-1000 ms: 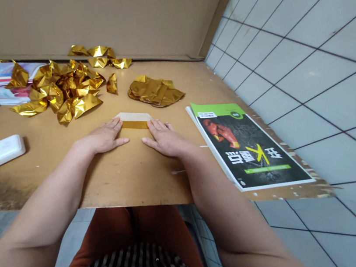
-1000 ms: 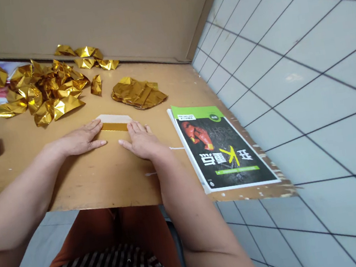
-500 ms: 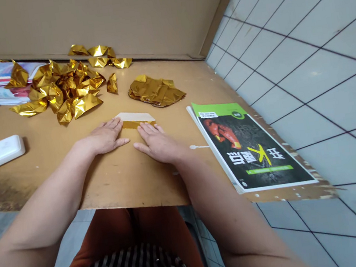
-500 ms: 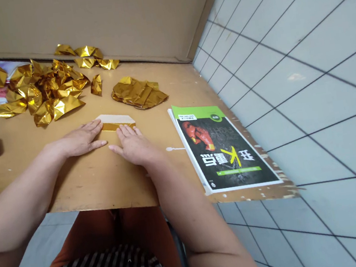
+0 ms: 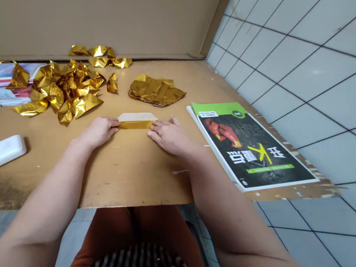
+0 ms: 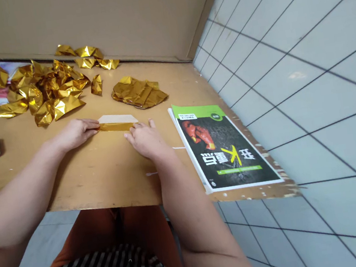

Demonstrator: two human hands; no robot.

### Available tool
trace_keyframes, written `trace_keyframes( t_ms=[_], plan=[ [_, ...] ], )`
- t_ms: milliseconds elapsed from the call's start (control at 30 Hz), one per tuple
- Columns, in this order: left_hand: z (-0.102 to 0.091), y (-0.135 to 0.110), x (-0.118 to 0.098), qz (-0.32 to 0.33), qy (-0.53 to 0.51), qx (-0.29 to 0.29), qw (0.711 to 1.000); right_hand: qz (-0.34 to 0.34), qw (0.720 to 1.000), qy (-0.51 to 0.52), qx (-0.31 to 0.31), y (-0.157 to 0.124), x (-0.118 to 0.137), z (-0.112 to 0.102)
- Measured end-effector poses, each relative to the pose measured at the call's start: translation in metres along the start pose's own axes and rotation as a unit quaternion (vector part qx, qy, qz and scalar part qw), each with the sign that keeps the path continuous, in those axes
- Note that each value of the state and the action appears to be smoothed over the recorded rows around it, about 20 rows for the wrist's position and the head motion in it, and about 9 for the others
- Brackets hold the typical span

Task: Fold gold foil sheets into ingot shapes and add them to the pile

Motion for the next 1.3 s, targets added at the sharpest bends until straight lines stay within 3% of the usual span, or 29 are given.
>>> trace_keyframes(
  t_ms=[300, 567, 800, 1067, 1300],
  plan=[
    [-0.001, -0.001, -0.017, 0.063, 0.055, -0.025, 0.996, -0.004, 0.999, -0.020, -0.039, 0.001, 0.003, -0.003],
    [-0.006, -0.003, -0.033, 0.121, 0.054, -0.050, 0.990, -0.102, 0.993, 0.044, -0.041, 0.015, 0.042, 0.017],
    [0.011, -0.002, -0.040, 0.118, 0.078, 0.026, 0.990, -0.113, 0.990, 0.084, -0.014, 0.021, 0.051, 0.026],
    [0.009, -0.006, -0.017, 0.090, 0.048, 0.069, 0.992, -0.104, 0.990, 0.099, 0.007, 0.021, 0.046, 0.027],
    [-0.004, -0.006, 0.006, 0.048, 0.005, 0.034, 0.998, -0.105, 0.989, 0.107, 0.008, 0.020, 0.044, 0.025]
  ],
)
Point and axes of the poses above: each hand's wrist, its own y-axis towards the middle knuckle, its own z-axis out of the palm, x = y × z, the point moved 9 cm from there along y, towards the middle knuckle, and after that the axes turned 4 degrees about -y, right-handed, at the moved point
